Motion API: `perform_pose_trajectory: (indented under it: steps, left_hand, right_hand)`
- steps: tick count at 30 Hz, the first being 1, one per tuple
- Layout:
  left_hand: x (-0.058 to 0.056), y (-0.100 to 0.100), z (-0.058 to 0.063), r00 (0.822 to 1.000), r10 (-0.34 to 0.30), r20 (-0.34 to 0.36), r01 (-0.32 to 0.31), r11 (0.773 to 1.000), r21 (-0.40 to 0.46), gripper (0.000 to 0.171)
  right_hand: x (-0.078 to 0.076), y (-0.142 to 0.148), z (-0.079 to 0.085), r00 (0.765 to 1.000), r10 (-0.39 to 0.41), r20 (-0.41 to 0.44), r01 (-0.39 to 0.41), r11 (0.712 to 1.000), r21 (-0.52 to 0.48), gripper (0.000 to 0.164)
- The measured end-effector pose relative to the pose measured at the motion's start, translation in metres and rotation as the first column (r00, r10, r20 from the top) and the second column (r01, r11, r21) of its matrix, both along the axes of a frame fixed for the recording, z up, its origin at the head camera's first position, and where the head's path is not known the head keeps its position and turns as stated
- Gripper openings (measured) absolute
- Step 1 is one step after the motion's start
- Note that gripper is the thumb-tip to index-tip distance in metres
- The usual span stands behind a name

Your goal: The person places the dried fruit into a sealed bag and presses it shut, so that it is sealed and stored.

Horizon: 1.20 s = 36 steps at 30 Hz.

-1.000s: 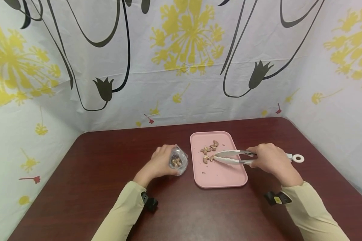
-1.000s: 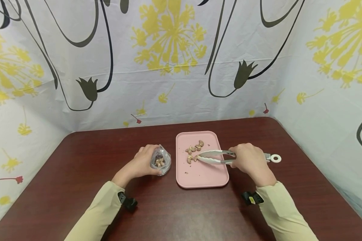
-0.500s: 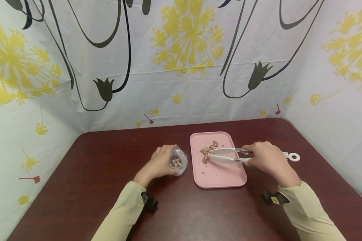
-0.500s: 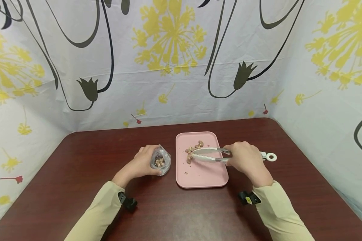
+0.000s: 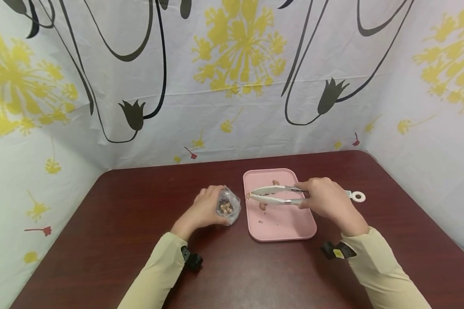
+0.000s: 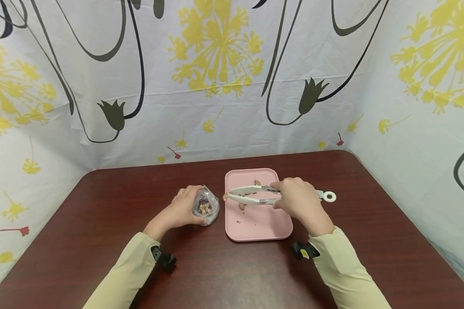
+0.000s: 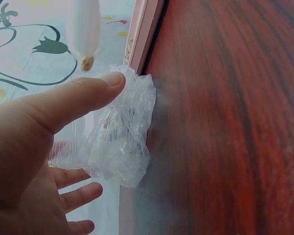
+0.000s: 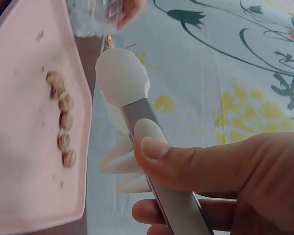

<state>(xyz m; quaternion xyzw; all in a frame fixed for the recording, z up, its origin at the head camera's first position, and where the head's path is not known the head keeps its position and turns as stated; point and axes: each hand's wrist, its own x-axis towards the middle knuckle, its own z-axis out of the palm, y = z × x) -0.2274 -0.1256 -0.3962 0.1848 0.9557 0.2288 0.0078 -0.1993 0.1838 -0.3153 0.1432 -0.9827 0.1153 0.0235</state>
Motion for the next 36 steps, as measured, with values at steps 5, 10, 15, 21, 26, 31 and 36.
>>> perform_pose_trajectory:
  steps: [5, 10, 15, 21, 26, 31, 36]
  left_hand:
    - [0.000, 0.000, 0.000, 1.000, 0.001, 0.008, -0.001, 1.000, 0.003, 0.100]
    - [0.000, 0.000, -0.001, 0.999, 0.010, 0.032, -0.010, 1.000, 0.007, 0.099]
    - [0.000, 0.000, -0.001, 0.999, 0.010, 0.038, -0.010, 1.000, 0.015, 0.097]
    - [0.000, 0.001, 0.000, 1.000, -0.003, 0.031, 0.003, 1.000, 0.013, 0.097]
    - [0.000, 0.001, -0.001, 1.000, -0.005, 0.024, 0.005, 1.000, 0.021, 0.098]
    - [-0.001, 0.000, -0.002, 1.000, -0.004, 0.023, 0.003, 1.000, 0.016, 0.098]
    - [-0.002, 0.000, -0.002, 1.000, -0.004, 0.022, 0.004, 1.000, 0.020, 0.097]
  right_hand:
    - [-0.002, -0.015, 0.001, 0.999, 0.035, -0.016, -0.035, 0.999, -0.001, 0.044]
    - [-0.004, -0.031, 0.000, 0.997, 0.062, -0.039, -0.061, 0.998, 0.018, 0.051]
    - [-0.008, -0.047, -0.003, 0.995, 0.078, -0.068, -0.074, 0.996, 0.057, 0.050]
    - [-0.010, -0.058, -0.007, 0.988, 0.099, -0.115, -0.088, 0.992, 0.092, 0.045]
    - [-0.010, -0.061, -0.007, 0.986, 0.099, -0.132, -0.086, 0.991, 0.102, 0.048]
    - [-0.008, -0.060, -0.007, 0.989, 0.090, -0.114, -0.080, 0.993, 0.090, 0.056]
    - [-0.007, -0.057, -0.007, 0.991, 0.091, -0.101, -0.083, 0.993, 0.083, 0.055]
